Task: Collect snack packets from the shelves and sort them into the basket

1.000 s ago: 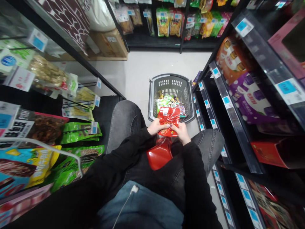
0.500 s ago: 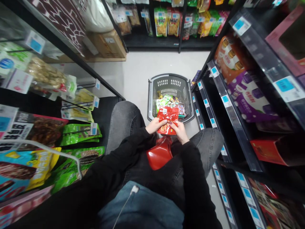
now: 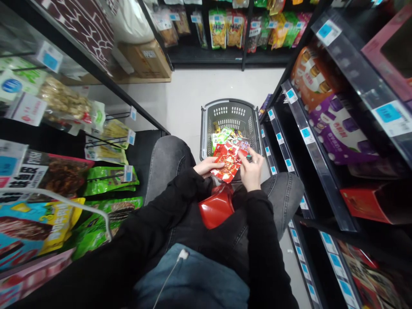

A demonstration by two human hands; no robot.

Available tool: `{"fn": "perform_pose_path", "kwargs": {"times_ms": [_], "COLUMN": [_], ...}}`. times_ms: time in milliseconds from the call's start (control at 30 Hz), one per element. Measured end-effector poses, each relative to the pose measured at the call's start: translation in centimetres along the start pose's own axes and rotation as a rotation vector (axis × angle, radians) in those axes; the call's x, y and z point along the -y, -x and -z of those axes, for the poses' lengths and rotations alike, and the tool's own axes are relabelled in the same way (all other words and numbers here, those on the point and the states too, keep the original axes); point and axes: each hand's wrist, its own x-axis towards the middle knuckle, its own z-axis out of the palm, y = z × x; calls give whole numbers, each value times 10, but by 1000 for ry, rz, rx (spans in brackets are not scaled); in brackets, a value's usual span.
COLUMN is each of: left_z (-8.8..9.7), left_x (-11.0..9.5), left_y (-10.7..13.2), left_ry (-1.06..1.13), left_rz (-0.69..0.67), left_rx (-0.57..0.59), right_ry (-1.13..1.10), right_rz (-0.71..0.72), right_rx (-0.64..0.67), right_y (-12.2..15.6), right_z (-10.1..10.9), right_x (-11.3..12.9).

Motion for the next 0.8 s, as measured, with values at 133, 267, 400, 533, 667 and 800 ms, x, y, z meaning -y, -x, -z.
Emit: {"fn": "perform_pose_path", "kwargs": {"times_ms": [133, 267, 400, 533, 667, 800], "left_z": [3, 3, 2, 1, -4, -7], "left_x": [11, 8, 3, 2, 2, 2], "left_y": [-13, -11, -5, -5, -4, -2], "left_ry": [-182, -437, -588, -597, -588, -530], "left_rz": [-244, -267, -245, -251, -266, -284], "left_rx": [-110, -132, -86, -89, -140, -144], "right_ry": [-702, -996, -949, -901, -895, -908], "right_rz": [-449, -578, -598, -583, -577, -564], "right_rx": [165, 367, 494, 489, 451, 436], "right_y": [1, 5, 5, 5, 4, 4], "right_z": [-12, -15, -11, -10, -13, -13], "right_x": [1, 5, 7, 4, 2, 4]}}
